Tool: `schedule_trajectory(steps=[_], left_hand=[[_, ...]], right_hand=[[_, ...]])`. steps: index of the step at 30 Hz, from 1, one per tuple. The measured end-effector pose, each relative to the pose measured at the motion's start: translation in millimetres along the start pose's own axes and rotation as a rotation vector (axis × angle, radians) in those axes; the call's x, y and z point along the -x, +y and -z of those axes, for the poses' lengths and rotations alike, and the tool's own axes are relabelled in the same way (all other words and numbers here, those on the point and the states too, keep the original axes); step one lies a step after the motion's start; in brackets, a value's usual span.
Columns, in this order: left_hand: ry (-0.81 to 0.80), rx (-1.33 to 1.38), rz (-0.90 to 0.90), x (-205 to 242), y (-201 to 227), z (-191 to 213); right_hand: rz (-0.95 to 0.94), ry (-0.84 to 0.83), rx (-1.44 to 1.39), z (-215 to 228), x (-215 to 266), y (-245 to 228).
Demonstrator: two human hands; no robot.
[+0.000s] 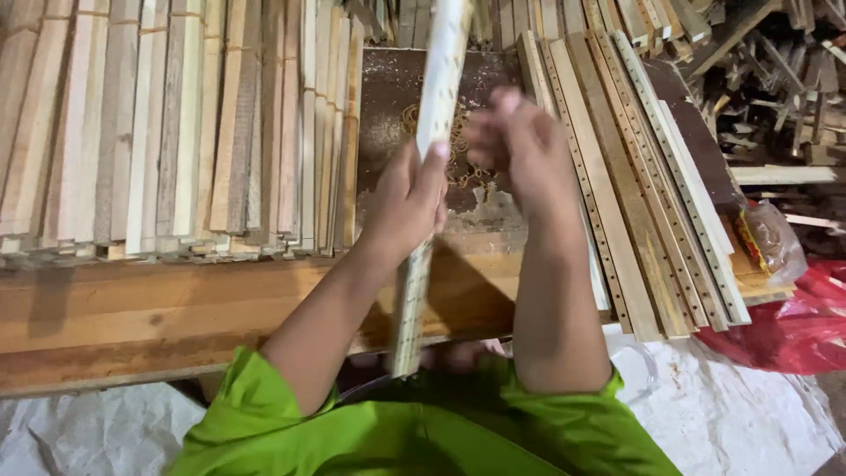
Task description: Inspecting and sorting wooden slats with pre-drilled holes at a workbench
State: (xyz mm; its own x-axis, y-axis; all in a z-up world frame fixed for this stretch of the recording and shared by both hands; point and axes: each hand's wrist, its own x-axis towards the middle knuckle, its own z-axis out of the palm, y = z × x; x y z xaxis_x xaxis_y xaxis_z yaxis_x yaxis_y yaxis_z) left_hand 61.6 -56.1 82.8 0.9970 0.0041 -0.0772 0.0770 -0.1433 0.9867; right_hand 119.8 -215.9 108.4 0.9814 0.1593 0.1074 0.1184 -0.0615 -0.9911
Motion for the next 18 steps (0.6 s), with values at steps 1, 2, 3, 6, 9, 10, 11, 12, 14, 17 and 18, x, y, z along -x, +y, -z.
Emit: schedule_trajectory(steps=[1,2,3,6,9,10,11,12,14,17,18], left_hand=[[0.057,0.131,-0.122,-10.4,-4.1,-7.2],[0.051,0.13,-0.119,-15.8,-0.3,-11.2],[0.071,0.158,-0.173,-22.0,3.8,-15.5],[0.108,0.325,-0.303,-47.3,-3.3,-31.7],[0.105,0.398,-0.373,-46.6,-3.5,-36.0],[0.081,0.331,-0.373,-42.3,-0.2,-34.2],[0.082,0.328,-0.374,-24.8,16.5,-28.4],[0.028,0.177,-0.236,-7.2,33.1,-22.6],[-0.023,0.025,-0.09,23.6,52.4,-13.3],[-0.165,-0.023,-0.087,55.0,50.0,-4.6],[-0.213,-0.127,-0.191,63.0,40.3,-2.5]], right_hand=[[0.151,-0.139,0.181,6.4,19.6,0.1],[0.148,-0.133,0.181,6.5,31.2,8.2],[0.137,-0.222,0.132,6.9,42.2,15.9],[-0.076,-0.25,0.355,-2.3,67.3,-8.1],[-0.305,-0.168,0.688,5.6,76.5,-16.8],[-0.322,-0.142,0.754,11.3,76.7,-13.5],[-0.321,-0.143,0.752,18.8,76.2,-15.9],[-0.338,-0.132,0.883,26.2,75.8,-18.3],[-0.358,-0.13,1.012,46.9,77.7,-14.6],[0.221,-0.064,1.063,81.5,79.7,-6.6],[0.185,-0.085,0.929,88.4,79.2,-9.0]])
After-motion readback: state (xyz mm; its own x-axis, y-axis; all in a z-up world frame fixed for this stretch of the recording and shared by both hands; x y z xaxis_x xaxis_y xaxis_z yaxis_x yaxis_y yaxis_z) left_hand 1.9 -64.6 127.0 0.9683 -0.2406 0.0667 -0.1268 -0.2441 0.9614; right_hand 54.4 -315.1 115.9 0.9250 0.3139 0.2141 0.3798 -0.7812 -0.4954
